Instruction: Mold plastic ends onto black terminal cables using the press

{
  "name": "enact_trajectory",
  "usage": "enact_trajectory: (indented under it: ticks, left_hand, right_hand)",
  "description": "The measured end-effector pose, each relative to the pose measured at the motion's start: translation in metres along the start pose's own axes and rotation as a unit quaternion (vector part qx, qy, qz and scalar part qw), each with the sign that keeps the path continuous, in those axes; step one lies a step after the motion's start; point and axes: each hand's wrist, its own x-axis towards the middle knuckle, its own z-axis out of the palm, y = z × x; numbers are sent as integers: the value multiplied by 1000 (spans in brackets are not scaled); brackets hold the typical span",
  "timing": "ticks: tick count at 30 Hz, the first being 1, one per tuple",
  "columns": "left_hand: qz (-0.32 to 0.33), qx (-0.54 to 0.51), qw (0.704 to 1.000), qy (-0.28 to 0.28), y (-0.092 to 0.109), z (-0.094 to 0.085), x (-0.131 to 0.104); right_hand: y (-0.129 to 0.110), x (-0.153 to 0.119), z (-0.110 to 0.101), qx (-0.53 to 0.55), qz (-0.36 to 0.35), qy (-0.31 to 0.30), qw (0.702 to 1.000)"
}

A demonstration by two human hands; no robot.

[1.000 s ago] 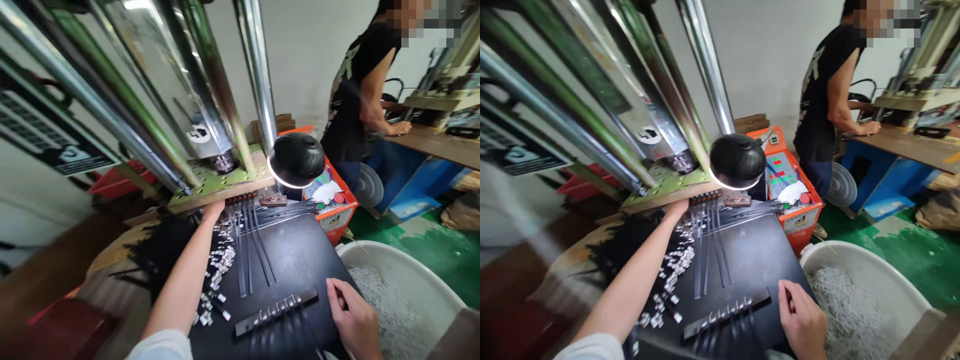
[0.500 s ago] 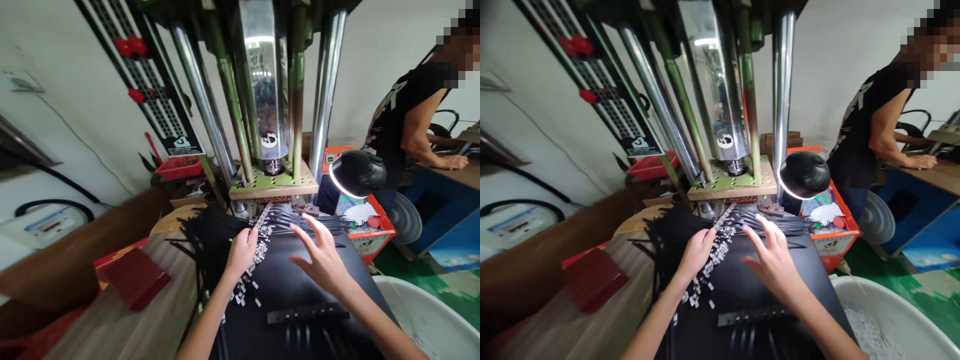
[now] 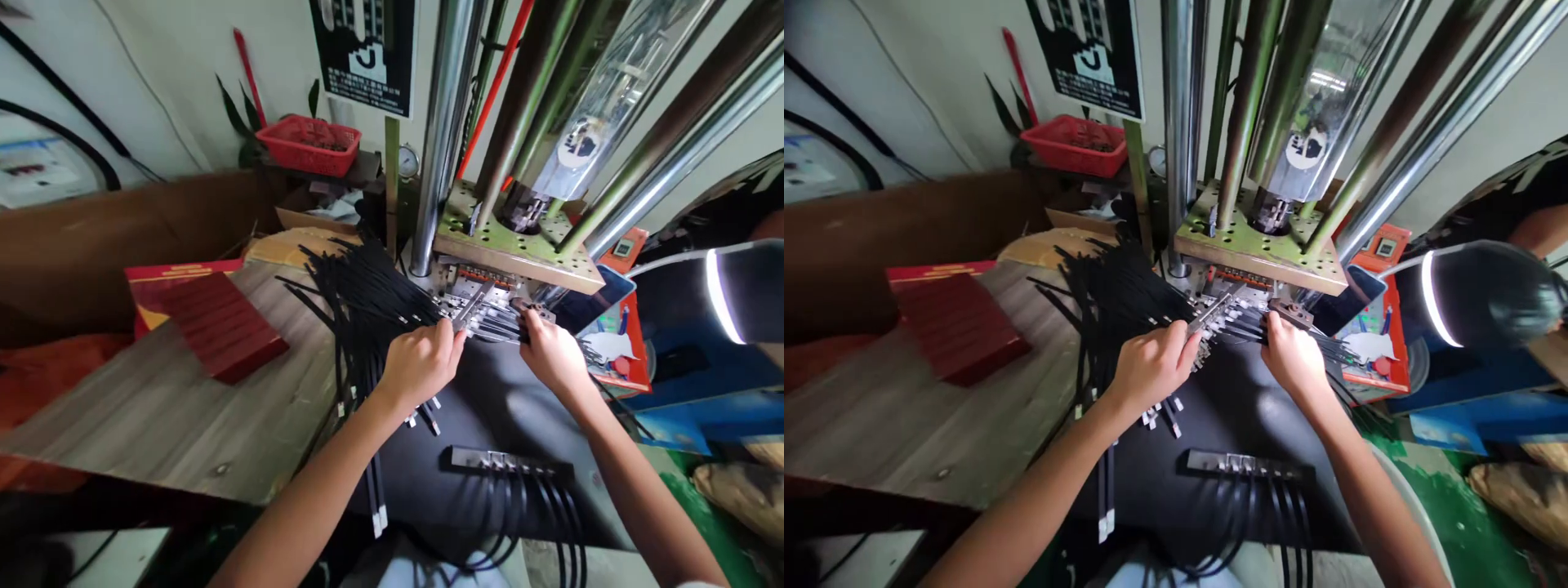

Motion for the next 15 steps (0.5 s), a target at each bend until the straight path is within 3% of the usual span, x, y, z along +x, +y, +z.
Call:
enact_trajectory:
  ticks: [3,6,11,15]
  left_hand:
    - [-23,12,999,18,-4,-1,2]
    - [-67,51,996,16,-14,0,6]
    - [-95,63,993,16,-19,2,8]
    - [-21,-38,999,-30,-6,5,1]
  right_hand:
    - [4,-18,-17,32,-70,33,997]
    - [13,-14,-19,56,-104,61,991]
    - [19,39,22,36,-76,4,996]
    - [7,45,52,58,-94,63,992]
